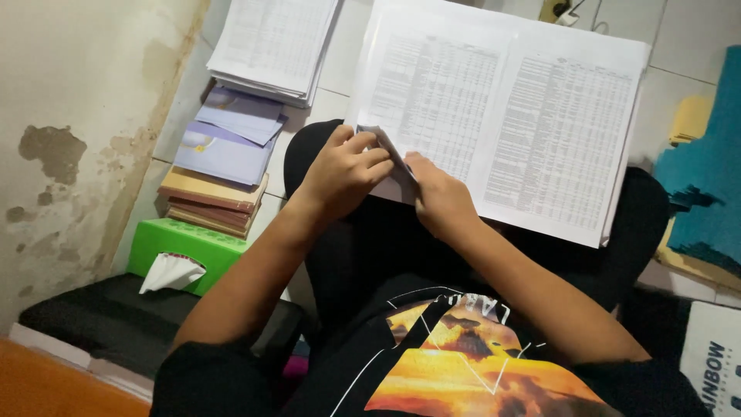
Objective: Sorting and inspecting a large stack of printed pages by flipping through them one by one.
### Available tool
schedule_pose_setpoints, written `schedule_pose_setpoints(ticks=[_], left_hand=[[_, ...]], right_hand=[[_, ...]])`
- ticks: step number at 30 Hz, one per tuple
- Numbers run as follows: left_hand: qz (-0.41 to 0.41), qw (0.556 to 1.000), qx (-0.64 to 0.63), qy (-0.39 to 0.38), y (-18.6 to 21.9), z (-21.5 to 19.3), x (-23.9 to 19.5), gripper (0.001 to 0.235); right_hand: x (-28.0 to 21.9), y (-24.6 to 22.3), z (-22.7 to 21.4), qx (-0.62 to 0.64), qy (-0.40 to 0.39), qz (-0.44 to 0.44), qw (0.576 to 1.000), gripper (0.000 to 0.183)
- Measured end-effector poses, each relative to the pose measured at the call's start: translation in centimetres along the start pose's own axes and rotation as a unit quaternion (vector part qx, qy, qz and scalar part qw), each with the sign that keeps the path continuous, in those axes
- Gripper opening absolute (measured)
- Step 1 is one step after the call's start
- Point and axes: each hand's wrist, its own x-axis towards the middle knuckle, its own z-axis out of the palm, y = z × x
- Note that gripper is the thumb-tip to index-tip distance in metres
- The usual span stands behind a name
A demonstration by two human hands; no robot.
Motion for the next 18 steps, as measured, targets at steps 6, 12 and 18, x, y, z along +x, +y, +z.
schedule_pose_setpoints(ticks=[6,12,18], left_hand=[[-0.139,0.974,-0.086,0.157,7.0,3.3,6.5,0.029],[-0.063,0.974,-0.192,-0.101,13.8,7.8,9.0,0.038],[-0.027,0.978,-0.146,-0.147,14.4,9.4,9.0,0.016]], right_hand=[[-0.2,8.8,-7.8,0.322,0.253,0.189,0.893,0.027],[-7.8,9.3,-17.8,-0.047,0.4,-0.002,0.915,0.024],[-8.3,9.7,-15.0,-0.209,0.241,-0.135,0.938,0.035]])
